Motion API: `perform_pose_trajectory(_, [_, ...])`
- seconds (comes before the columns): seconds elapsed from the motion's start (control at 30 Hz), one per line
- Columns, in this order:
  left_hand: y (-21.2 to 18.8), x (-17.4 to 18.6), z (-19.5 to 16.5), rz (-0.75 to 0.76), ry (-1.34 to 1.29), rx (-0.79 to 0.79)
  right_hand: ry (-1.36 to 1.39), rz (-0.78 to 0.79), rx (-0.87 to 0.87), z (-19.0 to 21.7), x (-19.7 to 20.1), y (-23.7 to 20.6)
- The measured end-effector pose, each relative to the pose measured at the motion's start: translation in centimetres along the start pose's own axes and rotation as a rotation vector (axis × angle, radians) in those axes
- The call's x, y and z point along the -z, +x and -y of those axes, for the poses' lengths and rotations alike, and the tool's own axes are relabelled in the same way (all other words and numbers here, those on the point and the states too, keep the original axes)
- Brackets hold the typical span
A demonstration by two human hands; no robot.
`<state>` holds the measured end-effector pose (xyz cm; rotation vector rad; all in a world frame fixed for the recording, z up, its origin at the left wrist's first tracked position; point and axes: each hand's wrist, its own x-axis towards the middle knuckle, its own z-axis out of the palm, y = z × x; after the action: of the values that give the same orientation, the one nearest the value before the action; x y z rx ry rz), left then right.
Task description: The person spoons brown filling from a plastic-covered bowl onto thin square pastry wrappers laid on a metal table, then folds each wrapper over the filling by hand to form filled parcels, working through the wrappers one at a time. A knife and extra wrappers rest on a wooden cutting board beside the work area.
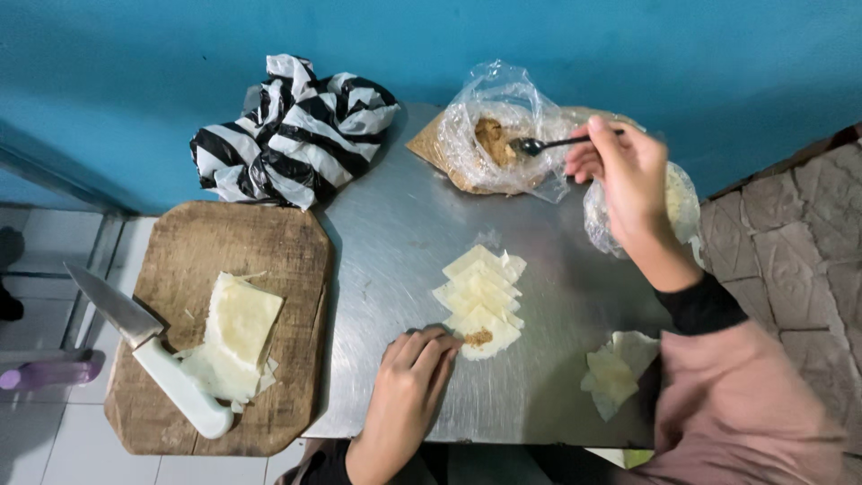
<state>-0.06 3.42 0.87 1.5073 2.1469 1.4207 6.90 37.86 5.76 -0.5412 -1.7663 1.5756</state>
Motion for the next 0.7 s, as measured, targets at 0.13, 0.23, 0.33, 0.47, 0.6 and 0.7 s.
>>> perform_pose_trajectory(0.13, [0.1,0.0,0.1,-0.003,-0.002,-0.031,-0.061,0.065,-0.04,1.1,0.7,-5.6])
perform_pose_trajectory(0.23, [-0.1,-0.1,0.2,-0.014,0.002,-0.041,-0.12,0.116,-0.146,0.7,0.6,-10.4])
perform_pose_trajectory(0.33, [0.0,-0.1,0.3,-0.019,0.006,-0.047,-0.12,0.188,-0.239,-0.4,0.2,-13.9])
perform_pose_trajectory(0.47, [0.0,0.0,0.2,-0.024,-0.012,-0.042,-0.157,0.198,-0.226,-1.4,0.0,-17.1])
perform_pose_trajectory(0.6, [0.1,0.2,-0.1,-0.039,-0.018,-0.058,-0.157,0.237,-0.15,-1.6,-0.5,-19.1])
perform_pose_trajectory(0.7, [0.2,0.3,-0.3,-0.028,-0.01,-0.052,-0.263,0.256,-0.108,-1.4,-1.3,-20.0])
